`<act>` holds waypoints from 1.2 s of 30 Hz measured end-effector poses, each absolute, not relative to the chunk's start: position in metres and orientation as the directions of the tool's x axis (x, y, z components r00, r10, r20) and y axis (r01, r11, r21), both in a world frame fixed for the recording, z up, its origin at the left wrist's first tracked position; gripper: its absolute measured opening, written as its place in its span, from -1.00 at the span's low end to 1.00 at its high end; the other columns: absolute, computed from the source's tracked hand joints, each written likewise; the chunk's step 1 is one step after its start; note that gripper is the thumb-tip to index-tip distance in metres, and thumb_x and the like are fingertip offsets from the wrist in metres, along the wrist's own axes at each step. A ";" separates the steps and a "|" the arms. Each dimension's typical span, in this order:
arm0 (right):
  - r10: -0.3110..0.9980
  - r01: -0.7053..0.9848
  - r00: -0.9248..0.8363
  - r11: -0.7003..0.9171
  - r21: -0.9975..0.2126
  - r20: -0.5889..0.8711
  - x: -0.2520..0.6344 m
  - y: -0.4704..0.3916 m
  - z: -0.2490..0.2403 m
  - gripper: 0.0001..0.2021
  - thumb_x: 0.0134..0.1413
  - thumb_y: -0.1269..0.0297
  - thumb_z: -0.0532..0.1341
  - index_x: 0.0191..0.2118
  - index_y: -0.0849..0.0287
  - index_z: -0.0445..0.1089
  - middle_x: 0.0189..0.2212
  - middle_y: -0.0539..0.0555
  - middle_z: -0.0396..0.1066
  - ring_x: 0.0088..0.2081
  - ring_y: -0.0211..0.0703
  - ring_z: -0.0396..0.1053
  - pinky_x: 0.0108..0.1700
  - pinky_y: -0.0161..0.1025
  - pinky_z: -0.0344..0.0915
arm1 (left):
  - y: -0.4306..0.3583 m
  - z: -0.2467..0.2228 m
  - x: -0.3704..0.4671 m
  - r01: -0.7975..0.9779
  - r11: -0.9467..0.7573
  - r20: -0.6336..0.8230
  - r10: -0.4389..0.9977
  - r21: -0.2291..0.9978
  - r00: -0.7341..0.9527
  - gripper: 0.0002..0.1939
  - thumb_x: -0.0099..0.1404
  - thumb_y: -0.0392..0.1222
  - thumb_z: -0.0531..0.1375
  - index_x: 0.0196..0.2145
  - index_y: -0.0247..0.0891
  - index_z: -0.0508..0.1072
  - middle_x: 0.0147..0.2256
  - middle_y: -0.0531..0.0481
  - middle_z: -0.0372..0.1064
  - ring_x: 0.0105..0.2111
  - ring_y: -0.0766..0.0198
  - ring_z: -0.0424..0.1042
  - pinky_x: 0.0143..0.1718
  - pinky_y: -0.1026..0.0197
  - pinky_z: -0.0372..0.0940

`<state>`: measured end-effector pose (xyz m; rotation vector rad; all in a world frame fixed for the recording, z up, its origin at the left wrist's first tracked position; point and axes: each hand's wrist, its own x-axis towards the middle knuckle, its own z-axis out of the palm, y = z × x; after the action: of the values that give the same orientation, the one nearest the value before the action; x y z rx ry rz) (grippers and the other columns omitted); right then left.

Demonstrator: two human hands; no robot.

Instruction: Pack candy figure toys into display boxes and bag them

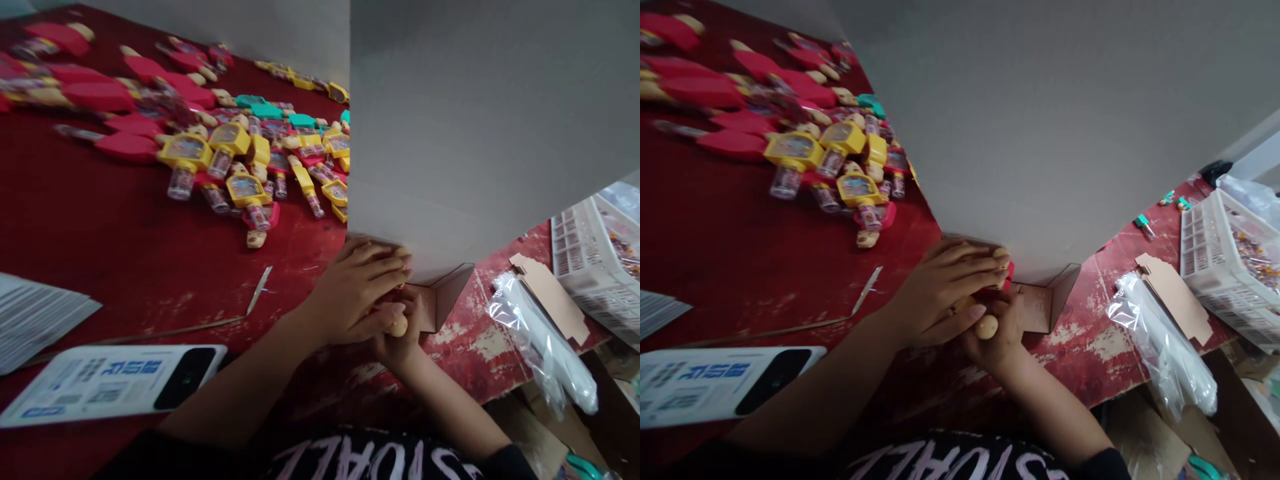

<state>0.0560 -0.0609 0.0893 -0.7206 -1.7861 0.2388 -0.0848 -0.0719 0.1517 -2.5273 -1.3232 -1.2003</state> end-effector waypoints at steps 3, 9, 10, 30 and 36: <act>0.493 0.422 -0.184 0.821 -0.385 0.850 0.054 -0.060 0.084 -0.75 0.03 0.32 0.11 -0.12 0.10 0.18 -0.27 0.12 0.19 -0.09 0.02 0.22 -0.15 -0.02 0.32 | -0.069 0.153 -0.086 0.724 -0.633 0.661 0.670 0.273 0.337 -0.46 0.32 0.23 -0.07 -0.07 -0.25 0.41 0.01 -0.08 0.37 0.05 0.05 0.25 0.12 -0.07 -0.01; 0.653 0.376 -0.423 0.757 -0.534 0.628 0.081 -0.060 0.091 -0.36 0.03 0.11 0.22 0.17 0.17 -0.02 0.04 0.27 0.14 0.05 0.08 0.21 0.00 0.07 0.29 | -0.070 0.156 -0.092 0.729 -0.624 0.650 0.683 0.282 0.334 -0.61 0.34 0.07 0.06 -0.05 -0.26 0.40 0.05 -0.09 0.33 0.08 0.10 0.21 0.13 -0.02 0.04; 0.687 0.374 -0.413 0.726 -0.576 0.598 0.088 -0.062 0.089 -0.31 0.03 0.07 0.22 0.20 0.18 -0.05 0.05 0.28 0.15 0.05 0.08 0.22 0.00 0.06 0.29 | -0.072 0.157 -0.093 0.719 -0.633 0.664 0.673 0.289 0.326 -0.56 0.30 0.12 0.09 -0.05 -0.28 0.39 0.07 -0.13 0.30 0.09 0.09 0.20 0.12 -0.01 0.07; 0.609 0.776 -0.569 0.621 0.114 0.553 0.178 -0.045 -0.027 -0.38 0.13 -0.13 0.05 0.20 0.14 0.18 0.06 0.25 0.34 0.06 0.19 0.27 0.12 0.11 0.06 | 0.030 0.108 -0.252 0.556 0.359 0.406 0.415 0.750 -0.814 -0.28 0.16 0.06 0.17 0.15 -0.43 0.08 0.18 -0.48 -0.09 0.21 -0.22 -0.07 0.18 -0.25 -0.03; 0.534 0.759 -0.580 0.628 0.171 0.615 0.181 -0.040 -0.037 -0.32 0.09 -0.11 0.11 0.26 0.11 0.09 0.04 0.20 0.37 0.05 0.17 0.29 0.04 0.06 0.16 | 0.036 0.088 -0.327 0.401 0.682 0.014 0.498 0.612 -0.867 0.23 -0.23 0.17 0.41 0.27 -0.33 -0.08 0.29 -0.51 -0.48 0.20 -0.55 -0.17 0.09 -0.43 -0.05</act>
<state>0.1805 -0.0400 -0.0370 -1.0133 -2.3324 -0.5780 -0.3274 0.0365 0.0878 -0.8133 -3.0206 -1.0380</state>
